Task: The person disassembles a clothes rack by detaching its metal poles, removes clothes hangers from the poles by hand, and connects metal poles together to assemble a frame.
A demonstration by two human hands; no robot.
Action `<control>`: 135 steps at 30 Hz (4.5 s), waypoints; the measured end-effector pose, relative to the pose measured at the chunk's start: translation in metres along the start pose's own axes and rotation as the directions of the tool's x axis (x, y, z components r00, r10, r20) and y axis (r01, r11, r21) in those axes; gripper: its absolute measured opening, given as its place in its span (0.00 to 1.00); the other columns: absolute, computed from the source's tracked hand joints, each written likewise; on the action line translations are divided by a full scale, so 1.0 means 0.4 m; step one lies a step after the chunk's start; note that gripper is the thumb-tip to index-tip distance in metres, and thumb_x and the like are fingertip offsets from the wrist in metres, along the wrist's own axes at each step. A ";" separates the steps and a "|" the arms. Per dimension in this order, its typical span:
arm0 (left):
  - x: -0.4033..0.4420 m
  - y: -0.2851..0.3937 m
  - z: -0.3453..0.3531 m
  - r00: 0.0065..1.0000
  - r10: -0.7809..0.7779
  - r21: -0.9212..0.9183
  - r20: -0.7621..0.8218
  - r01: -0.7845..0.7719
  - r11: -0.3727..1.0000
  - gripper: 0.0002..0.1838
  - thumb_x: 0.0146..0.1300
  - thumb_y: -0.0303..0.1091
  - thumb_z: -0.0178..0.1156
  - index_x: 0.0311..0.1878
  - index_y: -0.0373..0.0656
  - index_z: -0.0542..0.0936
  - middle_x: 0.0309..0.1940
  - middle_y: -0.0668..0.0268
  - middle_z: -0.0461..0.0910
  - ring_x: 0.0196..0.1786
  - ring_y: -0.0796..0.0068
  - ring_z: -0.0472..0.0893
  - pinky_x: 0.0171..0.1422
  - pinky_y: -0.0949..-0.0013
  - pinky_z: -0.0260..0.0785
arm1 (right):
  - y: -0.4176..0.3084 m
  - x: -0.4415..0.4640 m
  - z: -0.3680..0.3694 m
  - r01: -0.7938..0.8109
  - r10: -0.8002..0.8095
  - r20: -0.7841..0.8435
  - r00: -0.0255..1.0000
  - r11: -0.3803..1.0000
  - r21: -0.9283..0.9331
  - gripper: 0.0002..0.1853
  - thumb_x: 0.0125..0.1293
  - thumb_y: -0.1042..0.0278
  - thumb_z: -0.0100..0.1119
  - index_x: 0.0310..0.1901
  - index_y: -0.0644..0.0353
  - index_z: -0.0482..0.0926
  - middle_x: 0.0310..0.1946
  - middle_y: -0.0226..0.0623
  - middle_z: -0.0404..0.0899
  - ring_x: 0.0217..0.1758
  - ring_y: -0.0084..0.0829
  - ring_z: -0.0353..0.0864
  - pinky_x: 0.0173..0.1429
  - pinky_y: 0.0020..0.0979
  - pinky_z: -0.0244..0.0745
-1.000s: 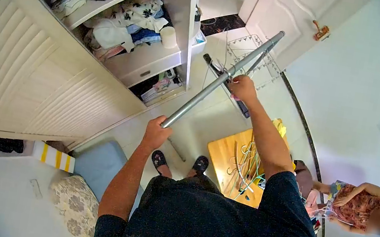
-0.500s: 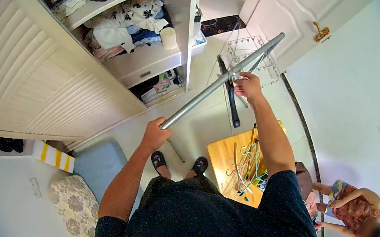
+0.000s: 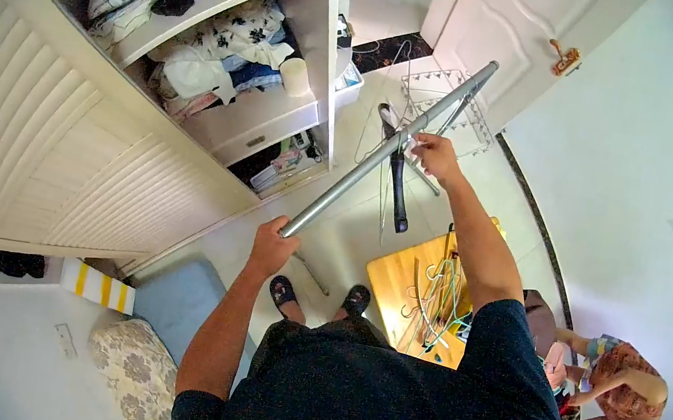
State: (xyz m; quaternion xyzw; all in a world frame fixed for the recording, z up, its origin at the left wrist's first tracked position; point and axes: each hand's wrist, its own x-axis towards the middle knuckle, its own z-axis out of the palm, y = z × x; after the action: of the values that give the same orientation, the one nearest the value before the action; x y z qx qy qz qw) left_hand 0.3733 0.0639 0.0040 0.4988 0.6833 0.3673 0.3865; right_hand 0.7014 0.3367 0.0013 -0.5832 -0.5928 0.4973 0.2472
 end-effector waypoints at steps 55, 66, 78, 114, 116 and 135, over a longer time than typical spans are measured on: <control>-0.016 0.016 -0.004 0.999 -0.039 -0.073 0.015 0.040 0.996 0.09 0.52 0.29 0.64 0.31 0.36 0.75 0.22 0.67 0.71 0.26 0.77 0.69 0.30 0.65 0.63 | 0.222 -0.441 0.114 0.253 0.045 0.329 0.943 0.544 -0.800 0.14 0.69 0.56 0.62 0.44 0.56 0.87 0.39 0.49 0.88 0.44 0.50 0.89 0.47 0.48 0.83; 0.004 -0.046 -0.023 0.994 0.106 0.125 0.038 -0.110 0.986 0.11 0.50 0.32 0.65 0.35 0.36 0.78 0.25 0.60 0.76 0.29 0.67 0.75 0.37 0.63 0.69 | 0.598 -1.177 0.090 -0.520 0.501 -0.421 0.756 0.851 0.079 0.21 0.81 0.54 0.52 0.58 0.66 0.79 0.35 0.44 0.87 0.27 0.31 0.88 0.36 0.32 0.82; -0.005 -0.017 -0.019 0.995 -0.032 -0.211 0.091 0.051 0.976 0.02 0.57 0.25 0.62 0.32 0.39 0.78 0.26 0.69 0.76 0.29 0.80 0.73 0.38 0.73 0.66 | 0.853 -1.131 -0.044 -0.181 0.691 -0.682 0.239 0.722 0.668 0.23 0.76 0.58 0.58 0.64 0.65 0.75 0.48 0.48 0.83 0.38 0.36 0.88 0.39 0.37 0.82; -0.038 0.027 -0.032 0.998 -0.022 -0.116 0.057 0.029 0.993 0.08 0.51 0.27 0.65 0.30 0.36 0.75 0.22 0.69 0.67 0.28 0.79 0.66 0.32 0.67 0.62 | -0.040 0.008 0.062 0.117 -0.079 -0.370 0.926 0.990 0.081 0.19 0.70 0.54 0.64 0.40 0.67 0.87 0.26 0.44 0.87 0.27 0.37 0.87 0.36 0.39 0.80; -0.028 -0.009 -0.028 0.998 -0.033 -0.092 0.055 0.038 0.995 0.08 0.52 0.27 0.66 0.30 0.36 0.75 0.22 0.69 0.67 0.28 0.80 0.66 0.32 0.67 0.62 | -0.037 0.012 0.056 0.090 -0.159 -0.427 0.890 0.980 -0.178 0.17 0.72 0.55 0.62 0.37 0.63 0.87 0.26 0.50 0.85 0.30 0.49 0.87 0.37 0.46 0.80; -0.017 -0.040 -0.009 1.000 0.007 -0.024 0.021 -0.006 1.000 0.09 0.49 0.28 0.67 0.29 0.36 0.76 0.21 0.66 0.70 0.26 0.78 0.69 0.32 0.65 0.65 | 0.005 -0.189 0.087 0.031 0.294 -0.274 0.916 0.628 0.777 0.11 0.77 0.67 0.53 0.42 0.66 0.81 0.29 0.36 0.82 0.29 0.30 0.85 0.31 0.30 0.79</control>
State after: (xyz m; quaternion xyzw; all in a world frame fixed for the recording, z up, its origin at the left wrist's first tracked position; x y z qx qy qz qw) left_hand 0.3651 0.0531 -0.0074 0.5000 0.6732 0.3716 0.3984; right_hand 0.6867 0.2552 0.0079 -0.5485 -0.2209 0.5970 0.5422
